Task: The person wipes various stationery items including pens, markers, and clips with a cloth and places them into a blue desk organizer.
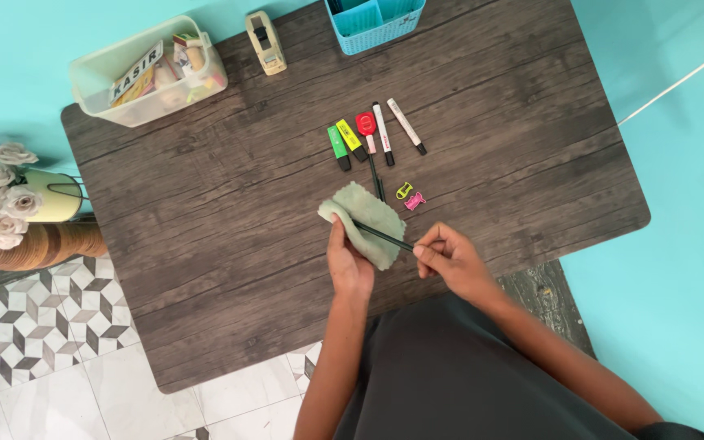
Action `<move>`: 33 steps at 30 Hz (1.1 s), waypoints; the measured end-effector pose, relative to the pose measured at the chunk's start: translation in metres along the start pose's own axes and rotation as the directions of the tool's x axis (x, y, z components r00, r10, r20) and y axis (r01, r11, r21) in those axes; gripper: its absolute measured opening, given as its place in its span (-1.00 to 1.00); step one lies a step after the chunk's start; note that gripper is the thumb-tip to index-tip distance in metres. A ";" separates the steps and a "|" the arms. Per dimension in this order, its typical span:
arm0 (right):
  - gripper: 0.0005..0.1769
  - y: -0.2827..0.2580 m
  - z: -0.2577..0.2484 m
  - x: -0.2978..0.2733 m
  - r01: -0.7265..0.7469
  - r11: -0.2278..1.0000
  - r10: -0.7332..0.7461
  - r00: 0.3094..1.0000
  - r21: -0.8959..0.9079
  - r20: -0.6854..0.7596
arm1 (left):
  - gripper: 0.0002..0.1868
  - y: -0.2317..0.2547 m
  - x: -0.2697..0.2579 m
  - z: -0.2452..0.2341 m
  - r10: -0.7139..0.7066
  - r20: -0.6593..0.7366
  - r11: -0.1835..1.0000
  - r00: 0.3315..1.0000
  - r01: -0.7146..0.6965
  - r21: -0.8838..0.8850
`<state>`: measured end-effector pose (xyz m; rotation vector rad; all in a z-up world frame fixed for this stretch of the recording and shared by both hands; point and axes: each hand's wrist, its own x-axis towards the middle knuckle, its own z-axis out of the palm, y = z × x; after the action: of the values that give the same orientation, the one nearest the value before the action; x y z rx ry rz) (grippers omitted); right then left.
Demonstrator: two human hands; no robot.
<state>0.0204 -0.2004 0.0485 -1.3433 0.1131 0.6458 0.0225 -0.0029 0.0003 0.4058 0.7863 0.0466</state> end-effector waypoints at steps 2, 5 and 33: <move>-0.90 0.005 0.005 -0.002 0.047 0.999 -0.047 0.999 -0.019 -0.018 | -0.53 0.000 -0.002 0.004 -0.013 0.032 0.999 0.999 0.012 0.046; -0.90 0.008 0.017 0.002 0.069 0.997 -0.070 0.997 -0.025 -0.041 | -0.58 -0.013 -0.008 0.003 -0.023 0.130 0.986 0.991 0.001 0.166; -0.87 -0.074 -0.089 0.019 0.499 0.866 -0.424 0.728 -0.007 -0.540 | -0.59 -0.012 -0.025 -0.038 -0.308 0.196 0.838 0.931 0.168 0.519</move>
<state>0.0977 -0.2821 0.0826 -1.3135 0.2501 -0.1738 -0.0234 -0.0062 -0.0116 0.7812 0.5614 -0.4535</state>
